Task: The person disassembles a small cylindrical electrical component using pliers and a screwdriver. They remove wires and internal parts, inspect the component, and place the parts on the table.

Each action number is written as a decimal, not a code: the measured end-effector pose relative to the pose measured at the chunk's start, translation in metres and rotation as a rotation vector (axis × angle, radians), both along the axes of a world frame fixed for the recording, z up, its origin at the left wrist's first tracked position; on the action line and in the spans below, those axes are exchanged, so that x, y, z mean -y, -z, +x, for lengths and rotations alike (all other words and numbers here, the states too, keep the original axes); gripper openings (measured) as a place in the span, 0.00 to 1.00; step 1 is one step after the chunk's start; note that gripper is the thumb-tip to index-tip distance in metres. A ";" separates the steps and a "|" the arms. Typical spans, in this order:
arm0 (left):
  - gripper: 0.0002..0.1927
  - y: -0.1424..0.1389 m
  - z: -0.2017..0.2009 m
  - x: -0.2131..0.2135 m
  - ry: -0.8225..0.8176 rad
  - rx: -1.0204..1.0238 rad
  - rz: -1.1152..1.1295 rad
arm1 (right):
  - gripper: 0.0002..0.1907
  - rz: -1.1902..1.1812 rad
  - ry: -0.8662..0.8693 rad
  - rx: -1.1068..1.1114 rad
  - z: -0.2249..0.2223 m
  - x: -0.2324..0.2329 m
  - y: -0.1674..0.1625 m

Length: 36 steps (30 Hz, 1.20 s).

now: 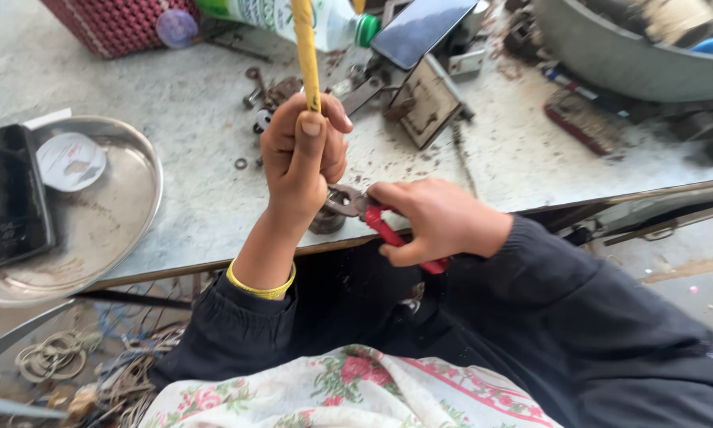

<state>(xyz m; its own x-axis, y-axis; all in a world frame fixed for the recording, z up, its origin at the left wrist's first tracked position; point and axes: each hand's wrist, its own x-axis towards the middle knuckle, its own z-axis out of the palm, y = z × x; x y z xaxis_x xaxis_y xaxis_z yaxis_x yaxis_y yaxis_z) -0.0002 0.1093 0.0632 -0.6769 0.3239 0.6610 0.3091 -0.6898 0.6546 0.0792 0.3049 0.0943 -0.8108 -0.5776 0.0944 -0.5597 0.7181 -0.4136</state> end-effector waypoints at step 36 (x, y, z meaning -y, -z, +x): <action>0.18 -0.002 -0.003 -0.009 -0.174 -0.113 -0.006 | 0.17 -0.278 -0.090 -0.335 0.083 0.026 0.115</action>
<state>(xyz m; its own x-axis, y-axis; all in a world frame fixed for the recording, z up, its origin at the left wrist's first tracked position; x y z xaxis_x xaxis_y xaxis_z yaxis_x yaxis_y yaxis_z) -0.0035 0.1183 0.0654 -0.6449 0.2123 0.7342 0.4951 -0.6158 0.6129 0.1625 0.2793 -0.0204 -0.6568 -0.5598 0.5051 -0.7507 0.5480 -0.3689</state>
